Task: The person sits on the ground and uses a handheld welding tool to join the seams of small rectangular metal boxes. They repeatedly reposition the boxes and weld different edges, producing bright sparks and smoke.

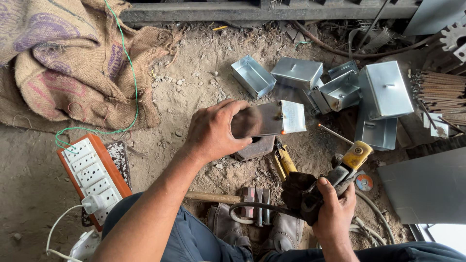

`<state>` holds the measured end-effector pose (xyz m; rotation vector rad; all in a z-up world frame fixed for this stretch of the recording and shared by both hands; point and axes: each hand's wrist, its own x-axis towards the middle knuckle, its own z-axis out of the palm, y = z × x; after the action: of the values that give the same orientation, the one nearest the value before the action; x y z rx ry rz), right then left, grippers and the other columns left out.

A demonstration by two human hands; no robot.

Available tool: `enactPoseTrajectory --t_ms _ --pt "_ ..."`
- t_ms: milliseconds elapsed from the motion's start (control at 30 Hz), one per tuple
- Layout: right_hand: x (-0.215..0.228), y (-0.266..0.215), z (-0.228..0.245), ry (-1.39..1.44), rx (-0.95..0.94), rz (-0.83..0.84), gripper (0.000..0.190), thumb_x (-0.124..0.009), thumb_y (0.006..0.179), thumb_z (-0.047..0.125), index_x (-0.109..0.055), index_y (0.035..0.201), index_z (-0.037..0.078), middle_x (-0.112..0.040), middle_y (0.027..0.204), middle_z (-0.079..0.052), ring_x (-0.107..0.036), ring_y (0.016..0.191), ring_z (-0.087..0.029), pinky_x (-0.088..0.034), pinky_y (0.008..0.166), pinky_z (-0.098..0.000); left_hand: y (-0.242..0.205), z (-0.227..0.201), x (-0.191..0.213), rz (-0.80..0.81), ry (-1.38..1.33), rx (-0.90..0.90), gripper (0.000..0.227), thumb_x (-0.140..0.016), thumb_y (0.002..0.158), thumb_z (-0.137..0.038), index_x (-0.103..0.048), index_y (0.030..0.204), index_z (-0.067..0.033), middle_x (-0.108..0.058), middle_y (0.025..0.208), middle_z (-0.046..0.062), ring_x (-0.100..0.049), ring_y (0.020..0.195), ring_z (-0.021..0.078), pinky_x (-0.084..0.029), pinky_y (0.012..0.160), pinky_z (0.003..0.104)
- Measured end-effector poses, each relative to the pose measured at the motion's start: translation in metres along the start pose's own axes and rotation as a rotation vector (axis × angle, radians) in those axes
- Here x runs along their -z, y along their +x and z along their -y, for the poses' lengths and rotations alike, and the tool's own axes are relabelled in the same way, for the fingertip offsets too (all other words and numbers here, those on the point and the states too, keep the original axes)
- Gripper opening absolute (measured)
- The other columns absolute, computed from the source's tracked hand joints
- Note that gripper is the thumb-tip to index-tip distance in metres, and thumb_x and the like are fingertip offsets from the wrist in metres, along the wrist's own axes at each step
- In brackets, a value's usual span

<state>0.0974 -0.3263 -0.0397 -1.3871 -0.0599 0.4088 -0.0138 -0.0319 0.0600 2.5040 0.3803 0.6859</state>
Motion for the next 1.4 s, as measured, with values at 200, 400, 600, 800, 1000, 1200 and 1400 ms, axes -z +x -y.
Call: enactPoseTrajectory --t_ms 200,400,600,800,1000,1200,1400 --pt "0.000 0.002 -0.002 -0.010 0.004 -0.007 0.030 -0.072 0.091 0.017 -0.050 0.109 0.006 -0.058 0.094 -0.005 -0.062 0.080 -0.013 -0.058 0.070 -0.0304 0.001 -0.003 0.006 0.017 -0.023 0.038 0.059 -0.090 0.065 -0.024 -0.066 0.118 -0.0121 -0.075 0.105 0.005 -0.076 0.092 0.0225 -0.062 0.082 0.039" --pt "0.000 0.003 -0.004 -0.007 0.009 -0.002 0.031 -0.072 0.092 0.017 -0.050 0.110 0.006 -0.058 0.094 -0.005 -0.061 0.081 -0.013 -0.057 0.070 -0.0298 0.001 0.000 0.005 0.031 -0.025 0.041 0.061 -0.090 0.064 -0.024 -0.066 0.118 -0.0118 -0.075 0.101 0.005 -0.076 0.088 0.0226 -0.061 0.081 0.039" --pt "-0.001 0.003 -0.003 0.002 0.004 -0.010 0.031 -0.070 0.091 0.013 -0.050 0.113 0.004 -0.056 0.097 -0.005 -0.061 0.082 -0.013 -0.058 0.072 -0.0300 -0.002 0.021 -0.014 0.046 0.037 0.035 0.056 -0.090 0.062 -0.022 -0.067 0.113 -0.0131 -0.075 0.103 0.005 -0.074 0.090 0.0247 -0.061 0.079 0.041" --pt "-0.004 0.004 0.000 -0.030 0.001 -0.021 0.033 -0.068 0.090 0.009 -0.048 0.116 0.003 -0.055 0.097 -0.007 -0.063 0.083 -0.014 -0.062 0.075 -0.0317 -0.007 0.059 -0.079 0.105 0.188 -0.026 0.055 -0.093 0.067 -0.022 -0.061 0.111 -0.0118 -0.072 0.101 0.006 -0.071 0.091 0.0228 -0.059 0.083 0.043" --pt "-0.005 0.002 0.001 -0.009 -0.012 -0.010 0.033 -0.068 0.091 0.008 -0.047 0.116 0.002 -0.055 0.097 -0.007 -0.063 0.083 -0.014 -0.062 0.076 -0.0323 -0.030 0.080 -0.120 0.244 0.285 0.009 0.024 -0.088 0.081 -0.021 -0.067 0.091 -0.0180 -0.074 0.088 -0.002 -0.071 0.087 0.0150 -0.053 0.085 0.043" --pt "-0.006 0.001 -0.002 0.038 -0.021 -0.007 0.035 -0.069 0.092 0.007 -0.050 0.120 0.002 -0.057 0.098 -0.007 -0.063 0.085 -0.014 -0.059 0.076 -0.0323 -0.019 0.076 -0.102 0.515 0.229 0.273 0.030 -0.088 0.074 -0.039 -0.068 0.078 -0.0181 -0.072 0.082 -0.002 -0.069 0.076 0.0163 -0.052 0.090 0.041" --pt "-0.006 0.001 -0.002 0.054 -0.109 -0.017 0.037 -0.068 0.089 0.008 -0.051 0.121 0.003 -0.061 0.096 -0.006 -0.065 0.083 -0.015 -0.061 0.074 -0.0336 0.004 0.079 -0.104 0.293 0.121 0.315 0.012 -0.059 0.109 -0.020 -0.068 0.102 -0.0190 -0.074 0.100 -0.002 -0.072 0.089 0.0164 -0.060 0.085 0.038"
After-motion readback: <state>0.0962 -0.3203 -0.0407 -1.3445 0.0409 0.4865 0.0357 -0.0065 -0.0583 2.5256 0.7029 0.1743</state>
